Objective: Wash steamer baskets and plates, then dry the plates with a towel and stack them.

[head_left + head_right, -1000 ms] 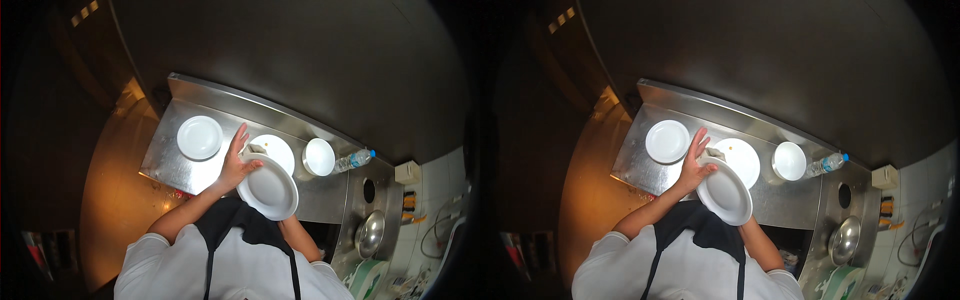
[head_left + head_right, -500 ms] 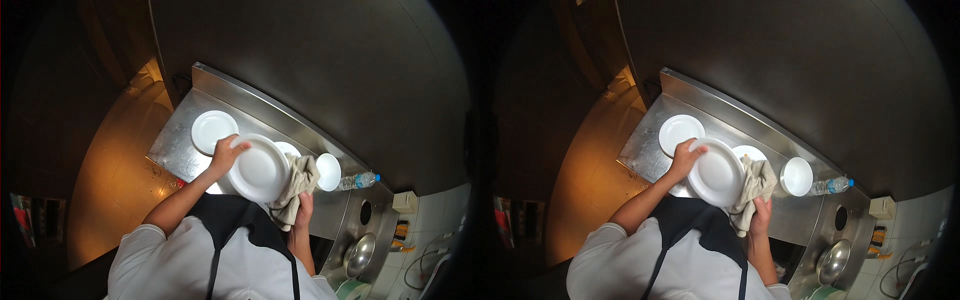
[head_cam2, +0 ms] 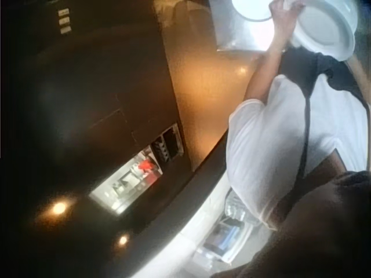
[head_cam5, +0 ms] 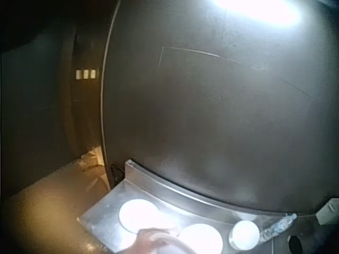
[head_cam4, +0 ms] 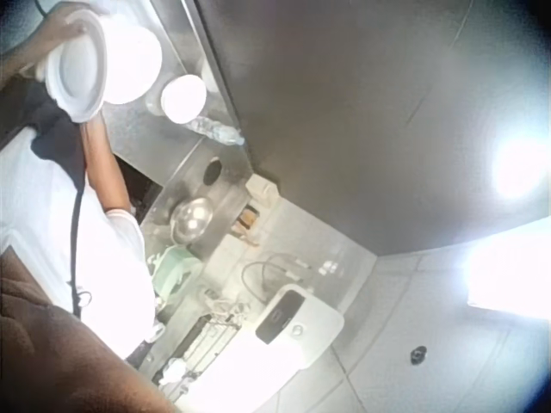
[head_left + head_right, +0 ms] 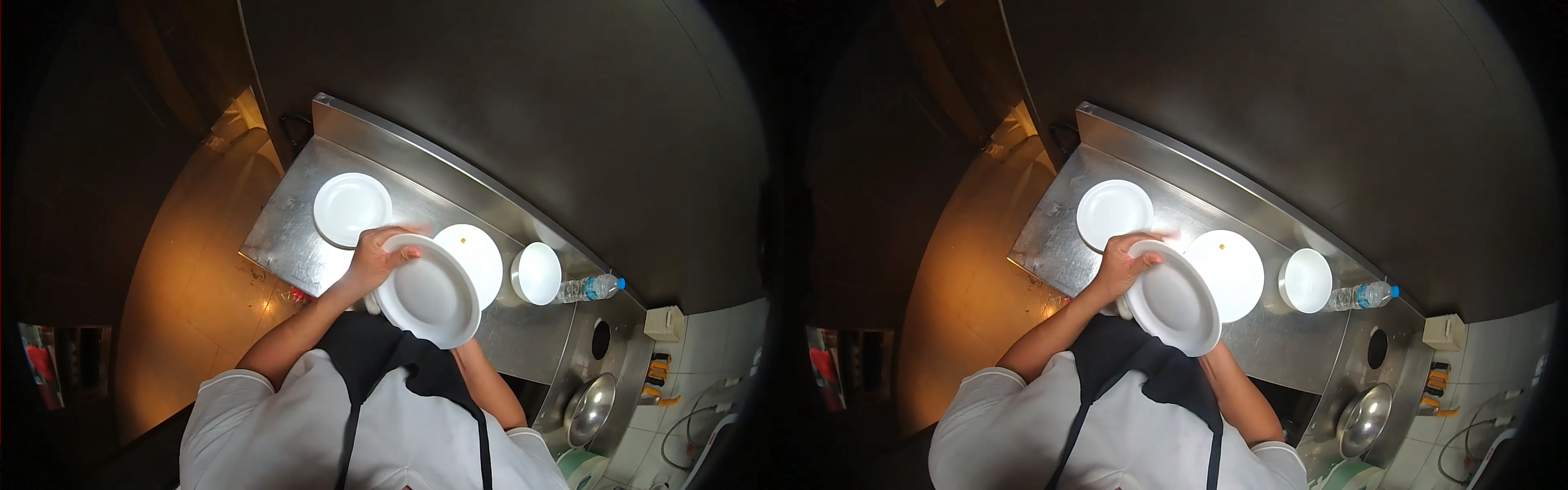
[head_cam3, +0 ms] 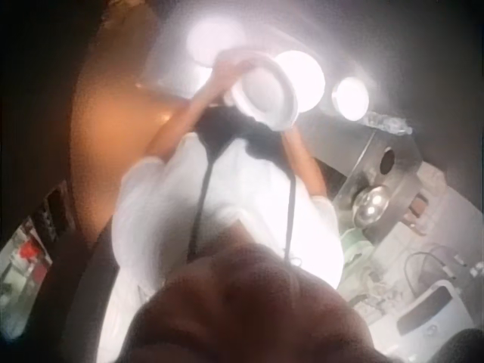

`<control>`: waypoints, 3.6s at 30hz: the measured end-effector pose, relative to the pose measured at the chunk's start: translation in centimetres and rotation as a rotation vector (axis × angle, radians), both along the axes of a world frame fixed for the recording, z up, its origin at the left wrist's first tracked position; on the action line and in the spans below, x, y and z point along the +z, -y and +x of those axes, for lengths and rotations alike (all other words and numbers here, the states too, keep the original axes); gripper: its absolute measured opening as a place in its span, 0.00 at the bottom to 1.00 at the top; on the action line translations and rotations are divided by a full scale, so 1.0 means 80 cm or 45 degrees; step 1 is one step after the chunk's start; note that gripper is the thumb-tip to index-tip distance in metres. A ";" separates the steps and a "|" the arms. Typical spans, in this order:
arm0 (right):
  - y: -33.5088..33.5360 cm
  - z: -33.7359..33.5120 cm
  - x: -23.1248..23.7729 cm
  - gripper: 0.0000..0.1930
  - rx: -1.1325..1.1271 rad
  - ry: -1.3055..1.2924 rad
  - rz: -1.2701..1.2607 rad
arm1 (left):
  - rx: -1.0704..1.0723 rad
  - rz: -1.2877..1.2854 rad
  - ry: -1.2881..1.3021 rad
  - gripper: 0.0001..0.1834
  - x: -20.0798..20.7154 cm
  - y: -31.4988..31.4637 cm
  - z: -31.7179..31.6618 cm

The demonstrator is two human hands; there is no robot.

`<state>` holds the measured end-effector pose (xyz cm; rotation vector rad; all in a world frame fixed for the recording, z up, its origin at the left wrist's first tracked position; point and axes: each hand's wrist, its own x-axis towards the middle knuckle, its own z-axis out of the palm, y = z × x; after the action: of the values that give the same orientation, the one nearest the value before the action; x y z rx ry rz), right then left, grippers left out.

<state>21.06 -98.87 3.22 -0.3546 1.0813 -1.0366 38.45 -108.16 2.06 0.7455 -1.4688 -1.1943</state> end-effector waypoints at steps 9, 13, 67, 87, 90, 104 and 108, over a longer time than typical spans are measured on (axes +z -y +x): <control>0.004 -0.049 0.000 0.24 -0.034 -0.197 -0.141 | 0.647 0.241 0.173 0.14 -0.050 0.059 0.061; -0.024 -0.083 0.015 0.22 -0.298 -0.223 -0.255 | 0.947 0.412 0.331 0.20 -0.096 0.087 0.111; 0.031 -0.141 -0.004 0.34 0.504 -2.493 -0.984 | -0.102 0.306 0.407 0.31 -0.090 0.001 -0.106; 0.034 -0.152 -0.009 0.29 0.467 -2.386 -0.983 | -0.050 0.282 0.160 0.25 -0.124 0.017 -0.140; 0.064 -0.108 -0.028 0.28 0.267 -2.343 -1.038 | -0.035 0.323 0.135 0.28 -0.127 0.015 -0.141; -0.009 -0.156 -0.015 0.28 0.453 -2.436 -0.958 | -0.086 0.256 0.157 0.23 -0.135 0.029 -0.136; 0.041 -0.159 -0.033 0.29 0.232 -2.173 -0.867 | -0.115 0.319 0.181 0.23 -0.123 0.029 -0.142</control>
<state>8.33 -102.15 0.61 -2.0907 2.0369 -0.7611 27.10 -110.49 -7.76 0.9585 -1.4978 -1.4369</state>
